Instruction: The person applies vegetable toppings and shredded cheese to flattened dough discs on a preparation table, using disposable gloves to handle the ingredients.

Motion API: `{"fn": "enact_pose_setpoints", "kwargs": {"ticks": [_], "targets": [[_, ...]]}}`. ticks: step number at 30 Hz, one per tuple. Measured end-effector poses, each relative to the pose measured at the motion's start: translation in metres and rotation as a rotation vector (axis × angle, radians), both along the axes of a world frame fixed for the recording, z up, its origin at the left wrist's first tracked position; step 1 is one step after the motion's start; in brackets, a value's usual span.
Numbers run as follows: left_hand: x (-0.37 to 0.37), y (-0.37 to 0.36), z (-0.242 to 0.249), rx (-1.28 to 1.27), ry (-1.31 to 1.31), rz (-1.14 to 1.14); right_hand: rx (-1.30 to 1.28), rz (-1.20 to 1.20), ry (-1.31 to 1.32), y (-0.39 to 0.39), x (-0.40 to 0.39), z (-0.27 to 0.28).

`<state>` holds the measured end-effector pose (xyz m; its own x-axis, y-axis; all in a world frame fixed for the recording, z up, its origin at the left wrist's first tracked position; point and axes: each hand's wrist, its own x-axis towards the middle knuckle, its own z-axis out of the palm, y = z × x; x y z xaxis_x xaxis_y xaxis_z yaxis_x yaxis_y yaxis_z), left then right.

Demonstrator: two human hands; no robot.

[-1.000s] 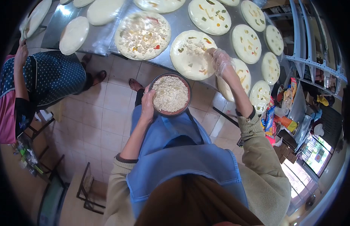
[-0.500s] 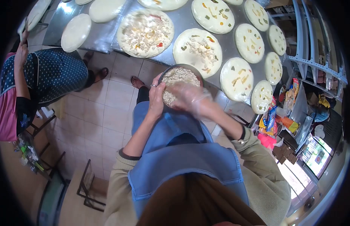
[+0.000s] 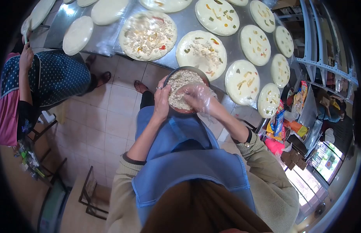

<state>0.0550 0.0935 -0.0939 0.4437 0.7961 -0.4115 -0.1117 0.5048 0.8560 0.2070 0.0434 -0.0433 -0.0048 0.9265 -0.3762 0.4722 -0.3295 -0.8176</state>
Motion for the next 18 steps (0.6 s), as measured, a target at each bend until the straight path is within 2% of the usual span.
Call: {"fn": "enact_pose_setpoints", "kwargs": {"ticks": [2, 5, 8, 10, 11, 14, 18], "targets": [[-0.001, 0.000, -0.005, -0.025, -0.025, -0.010, -0.057, -0.026, 0.194, 0.006, 0.010, 0.010], [0.000, 0.000, -0.005, -0.059, -0.061, -0.003, -0.126, -0.111, 0.678, 0.013, 0.039, 0.010], [-0.003, 0.000, -0.010, -0.046, -0.044, -0.003, -0.158, -0.217, 0.571, 0.026, 0.073, 0.037], [-0.007, 0.001, -0.016, -0.046, -0.040, 0.003, -0.095, -0.274, 0.319, 0.031, 0.104, 0.034], [-0.009, 0.000, -0.018, -0.061, -0.049, 0.012, -0.097, -0.285, 0.194, 0.035, 0.120, 0.029], [-0.018, -0.001, -0.018, -0.076, -0.003, 0.036, 0.012, -0.334, 0.074, 0.038, 0.166, -0.021], [-0.028, -0.004, -0.030, -0.093, -0.020, 0.079, 0.133, -0.278, -0.295, 0.054, 0.179, -0.054]]}}
